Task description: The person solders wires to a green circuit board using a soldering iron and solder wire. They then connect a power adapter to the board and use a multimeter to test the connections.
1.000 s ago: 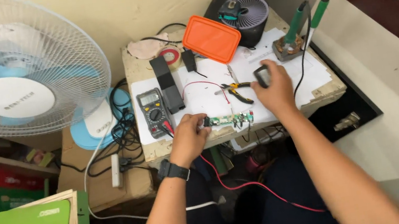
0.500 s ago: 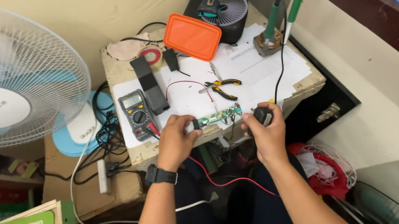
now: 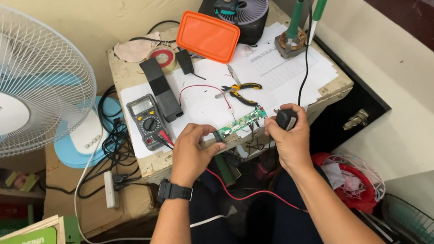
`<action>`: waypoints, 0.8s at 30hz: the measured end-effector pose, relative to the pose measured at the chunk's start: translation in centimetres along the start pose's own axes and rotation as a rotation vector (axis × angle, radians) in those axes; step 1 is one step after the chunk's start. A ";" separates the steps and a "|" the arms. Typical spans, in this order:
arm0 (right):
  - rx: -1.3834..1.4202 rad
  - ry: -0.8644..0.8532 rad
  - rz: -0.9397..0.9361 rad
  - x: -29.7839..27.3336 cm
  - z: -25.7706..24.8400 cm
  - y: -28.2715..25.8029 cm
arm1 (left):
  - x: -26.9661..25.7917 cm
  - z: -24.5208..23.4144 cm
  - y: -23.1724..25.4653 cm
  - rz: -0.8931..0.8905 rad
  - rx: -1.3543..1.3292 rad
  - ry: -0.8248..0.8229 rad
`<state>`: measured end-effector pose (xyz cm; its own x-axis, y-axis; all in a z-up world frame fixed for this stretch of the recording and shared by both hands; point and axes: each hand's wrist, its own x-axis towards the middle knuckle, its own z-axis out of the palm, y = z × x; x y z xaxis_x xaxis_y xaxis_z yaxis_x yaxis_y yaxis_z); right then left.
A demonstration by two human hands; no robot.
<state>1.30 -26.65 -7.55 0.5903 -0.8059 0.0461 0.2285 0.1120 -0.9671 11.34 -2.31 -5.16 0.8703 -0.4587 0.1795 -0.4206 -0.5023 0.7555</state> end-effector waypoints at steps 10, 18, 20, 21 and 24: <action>-0.047 -0.032 -0.103 0.6 -0.2 1.0 | 0.1 0.3 -0.5 0.019 -0.029 0.022; -0.097 -0.040 -0.118 0.6 -0.2 0.3 | 0.0 0.4 -0.5 0.027 -0.035 0.049; -0.124 -0.032 -0.100 0.3 -0.2 -0.4 | 0.1 0.4 -0.4 0.025 -0.034 0.051; -0.132 -0.023 -0.103 0.1 -0.2 -0.9 | 0.1 0.5 -0.5 0.023 -0.031 0.057; -0.140 -0.013 -0.098 -1.3 -0.5 -2.7 | 0.3 0.6 -0.3 0.015 -0.023 0.072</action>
<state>-0.53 -26.19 -5.11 0.5802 -0.8016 0.1441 0.1760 -0.0493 -0.9831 11.57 -2.72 -5.75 0.8802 -0.4123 0.2352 -0.4288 -0.4782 0.7665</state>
